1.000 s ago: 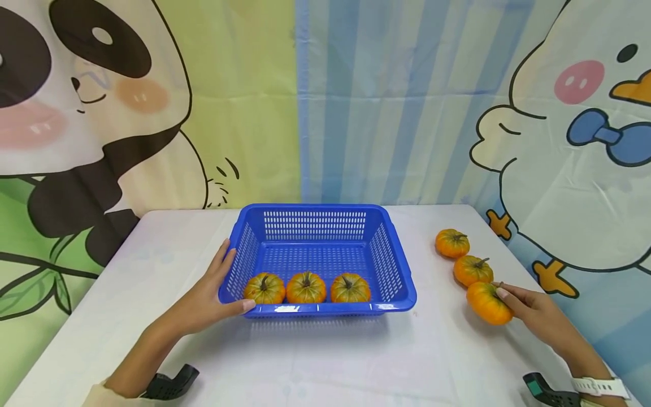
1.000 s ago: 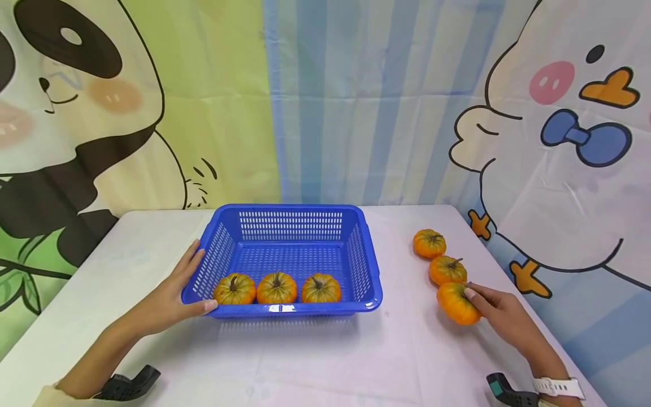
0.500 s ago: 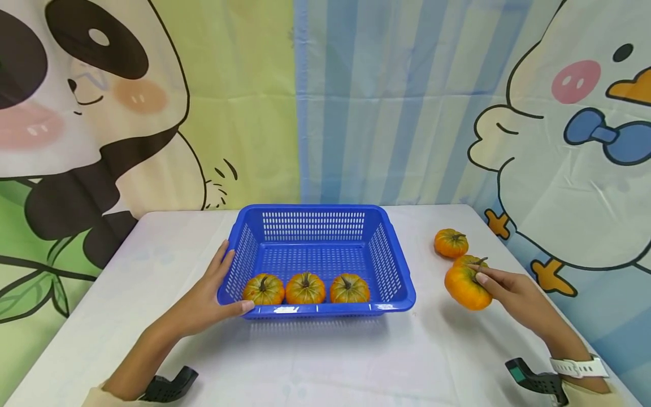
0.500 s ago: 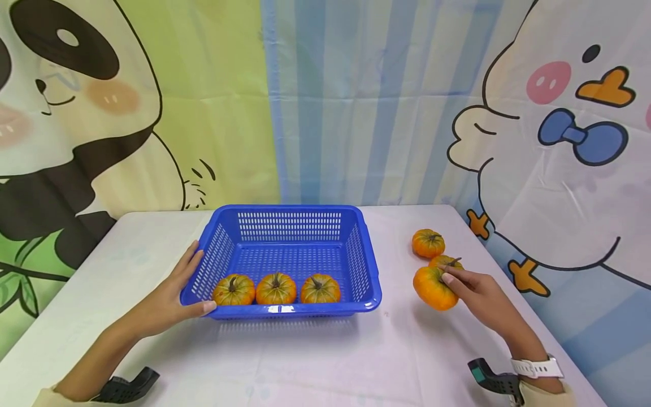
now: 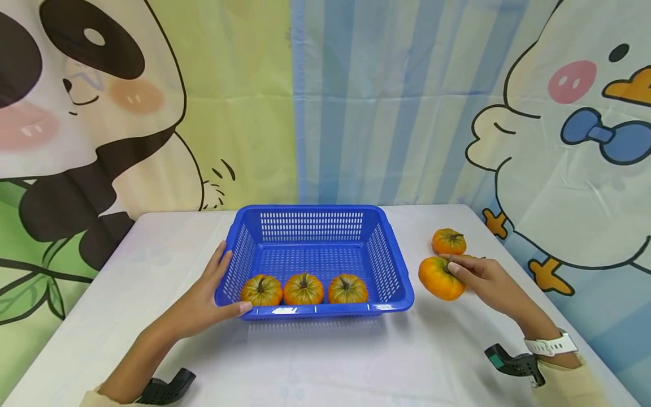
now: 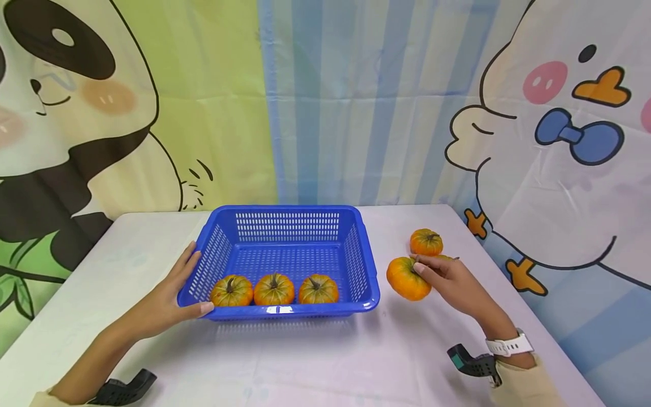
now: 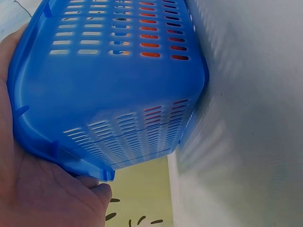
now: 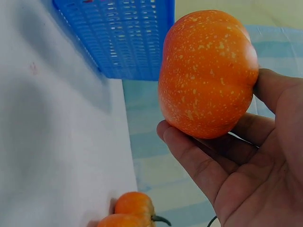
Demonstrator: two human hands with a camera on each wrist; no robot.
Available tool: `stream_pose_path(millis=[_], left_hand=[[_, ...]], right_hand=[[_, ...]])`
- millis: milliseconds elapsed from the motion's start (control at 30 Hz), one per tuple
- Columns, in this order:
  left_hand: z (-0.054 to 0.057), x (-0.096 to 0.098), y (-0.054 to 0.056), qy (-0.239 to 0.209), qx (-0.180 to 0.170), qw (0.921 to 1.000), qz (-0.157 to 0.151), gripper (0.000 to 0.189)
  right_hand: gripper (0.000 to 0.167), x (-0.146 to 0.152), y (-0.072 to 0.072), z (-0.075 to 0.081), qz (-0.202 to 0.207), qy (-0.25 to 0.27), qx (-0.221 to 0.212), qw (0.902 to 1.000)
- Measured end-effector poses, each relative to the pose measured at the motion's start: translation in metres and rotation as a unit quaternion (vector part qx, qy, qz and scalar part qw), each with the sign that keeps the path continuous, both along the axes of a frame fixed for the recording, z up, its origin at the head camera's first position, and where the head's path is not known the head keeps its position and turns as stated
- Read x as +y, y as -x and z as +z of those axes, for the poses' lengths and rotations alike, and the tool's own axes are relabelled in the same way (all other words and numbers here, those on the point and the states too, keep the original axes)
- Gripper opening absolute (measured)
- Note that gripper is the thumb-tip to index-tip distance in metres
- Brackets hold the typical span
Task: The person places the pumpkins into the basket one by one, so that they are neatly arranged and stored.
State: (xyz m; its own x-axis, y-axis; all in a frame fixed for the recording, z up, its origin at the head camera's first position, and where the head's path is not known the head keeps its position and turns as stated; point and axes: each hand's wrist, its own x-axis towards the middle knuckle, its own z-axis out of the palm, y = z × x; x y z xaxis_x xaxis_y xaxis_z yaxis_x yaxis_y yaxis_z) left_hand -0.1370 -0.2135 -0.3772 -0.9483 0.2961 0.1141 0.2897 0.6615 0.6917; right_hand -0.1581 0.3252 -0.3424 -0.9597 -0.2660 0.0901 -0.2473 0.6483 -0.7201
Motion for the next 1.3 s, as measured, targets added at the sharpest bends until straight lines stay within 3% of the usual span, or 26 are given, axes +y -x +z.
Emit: stream_pose_path(millis=[333, 667, 833, 1133, 1300], left_hand=[[0.003, 0.001, 0.001, 0.005, 0.004, 1.0000, -0.002, 0.109], [0.004, 0.000, 0.000, 0.004, 0.004, 1.0000, 0.000, 0.109], [0.001, 0.000, 0.000, -0.007, 0.003, 1.0000, -0.005, 0.109], [0.001, 0.000, 0.000, -0.007, 0.001, 1.0000, -0.003, 0.109], [0.000, 0.000, 0.001, -0.007, 0.001, 1.0000, -0.003, 0.109]], right_hand=[[0.043, -0.018, 0.005, 0.015, 0.008, -0.003, 0.031, 0.9995], [0.038, -0.042, 0.017, 0.028, 0.051, 0.027, 0.080, 0.9951], [0.038, -0.057, 0.022, 0.027, 0.083, 0.056, 0.068, 0.9926], [0.047, -0.079, 0.033, 0.031, 0.093, 0.042, 0.044, 0.9938], [0.043, -0.089, 0.038, 0.033, 0.102, 0.041, 0.057, 0.9923]])
